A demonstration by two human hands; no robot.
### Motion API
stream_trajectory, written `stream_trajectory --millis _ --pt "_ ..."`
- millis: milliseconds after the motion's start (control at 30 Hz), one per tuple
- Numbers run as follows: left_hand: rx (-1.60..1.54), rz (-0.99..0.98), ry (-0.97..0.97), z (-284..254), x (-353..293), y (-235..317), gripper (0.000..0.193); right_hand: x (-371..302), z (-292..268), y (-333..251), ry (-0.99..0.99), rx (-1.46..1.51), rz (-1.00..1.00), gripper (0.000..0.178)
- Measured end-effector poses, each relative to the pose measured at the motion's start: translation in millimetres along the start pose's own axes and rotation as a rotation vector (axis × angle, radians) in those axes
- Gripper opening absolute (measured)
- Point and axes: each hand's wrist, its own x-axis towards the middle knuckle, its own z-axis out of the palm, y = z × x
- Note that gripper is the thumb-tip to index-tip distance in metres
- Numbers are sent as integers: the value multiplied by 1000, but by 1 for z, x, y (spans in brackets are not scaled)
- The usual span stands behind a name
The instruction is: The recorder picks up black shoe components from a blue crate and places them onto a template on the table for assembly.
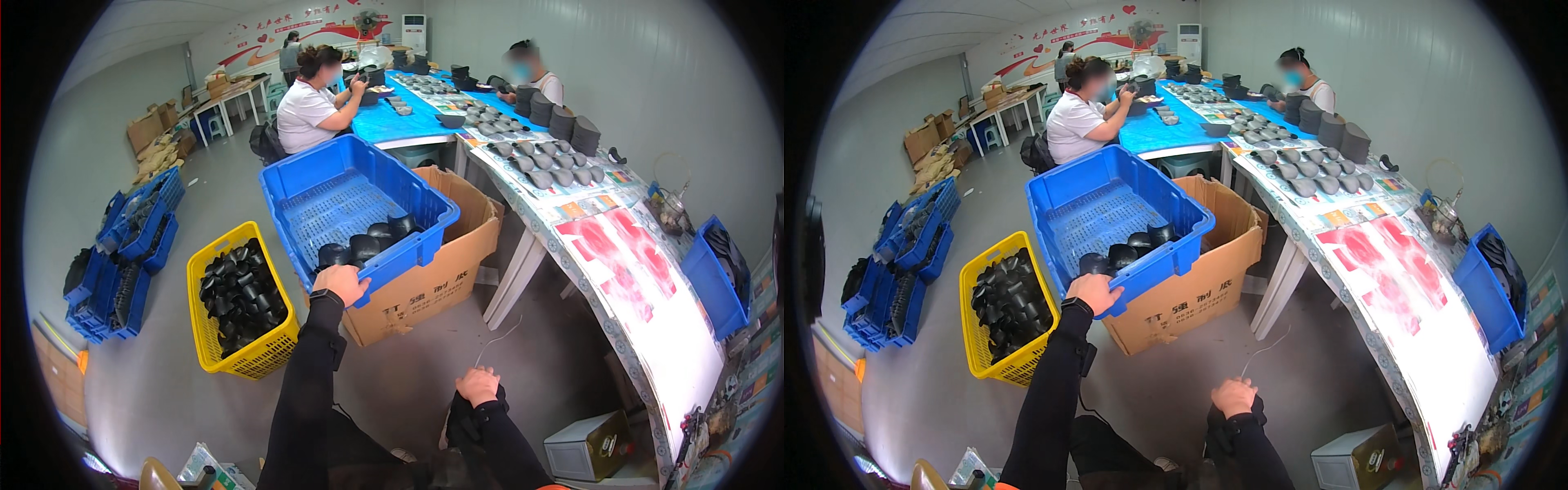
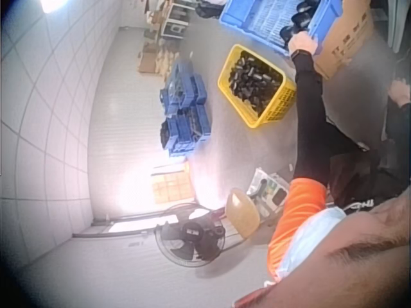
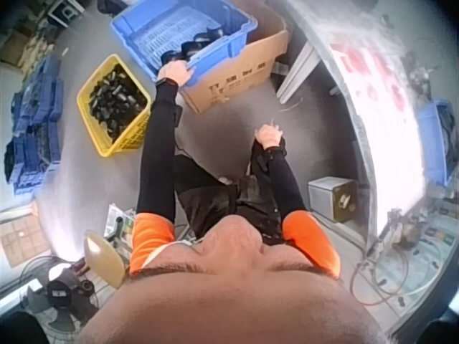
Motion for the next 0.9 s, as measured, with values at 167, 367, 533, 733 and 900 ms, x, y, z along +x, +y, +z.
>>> stream_trajectory --millis 167,367,533,733,900 --pt "-8 1 7 2 0 -2 38 -7 -12 -5 -32 -20 0 53" --pt "-11 -1 17 -2 -1 1 38 -20 -27 -5 41 -43 -43 48" --pt "-31 -5 -20 4 -1 -2 39 -29 -29 -2 105 -65 -44 46" --pt "72 35 13 9 5 -13 44 -49 -51 -12 268 -108 -109 39" --pt "28 28 -16 7 11 -8 44 -43 -42 -10 344 -68 -127 35"
